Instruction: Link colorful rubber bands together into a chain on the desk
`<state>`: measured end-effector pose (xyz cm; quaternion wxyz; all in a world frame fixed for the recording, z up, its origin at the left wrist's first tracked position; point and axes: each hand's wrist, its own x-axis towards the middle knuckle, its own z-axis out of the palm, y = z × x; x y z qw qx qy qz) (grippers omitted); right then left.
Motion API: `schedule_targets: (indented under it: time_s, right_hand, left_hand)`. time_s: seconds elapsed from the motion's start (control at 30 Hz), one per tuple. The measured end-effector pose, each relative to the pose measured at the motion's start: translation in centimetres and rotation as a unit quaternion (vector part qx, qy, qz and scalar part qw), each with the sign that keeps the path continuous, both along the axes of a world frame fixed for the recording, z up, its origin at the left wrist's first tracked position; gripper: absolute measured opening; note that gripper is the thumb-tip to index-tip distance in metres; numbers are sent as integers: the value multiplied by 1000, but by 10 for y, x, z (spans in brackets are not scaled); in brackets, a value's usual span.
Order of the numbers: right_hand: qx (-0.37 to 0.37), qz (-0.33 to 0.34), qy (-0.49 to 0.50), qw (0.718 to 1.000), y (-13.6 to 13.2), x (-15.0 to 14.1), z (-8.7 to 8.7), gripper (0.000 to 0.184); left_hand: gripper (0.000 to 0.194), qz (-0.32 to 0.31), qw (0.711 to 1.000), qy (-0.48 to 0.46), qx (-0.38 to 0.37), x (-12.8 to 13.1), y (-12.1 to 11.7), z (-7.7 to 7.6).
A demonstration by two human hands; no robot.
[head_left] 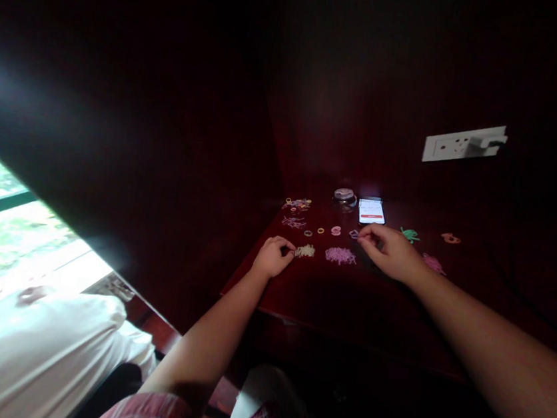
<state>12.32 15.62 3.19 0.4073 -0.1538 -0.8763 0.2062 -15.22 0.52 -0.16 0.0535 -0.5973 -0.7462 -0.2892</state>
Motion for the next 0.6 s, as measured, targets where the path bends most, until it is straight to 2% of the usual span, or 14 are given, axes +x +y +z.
schedule_targets:
  time_s: [0.1, 0.2, 0.37, 0.6]
  right_hand:
    - [-6, -3, -6, 1000, -1, 1, 0, 16]
    - [-10, -6, -11, 1000, 0, 2, -1, 17]
    - [4, -2, -19, 1000, 2, 2, -3, 18]
    - [16, 9, -44, 999, 0, 1, -3, 17]
  left_hand:
    - [16, 10, 1000, -4, -6, -4, 2, -1]
    - [22, 46, 999, -9, -11, -16, 9, -2]
    - [31, 112, 993, -9, -33, -34, 28, -2]
    - [43, 141, 987, -5, -75, -43, 56, -3]
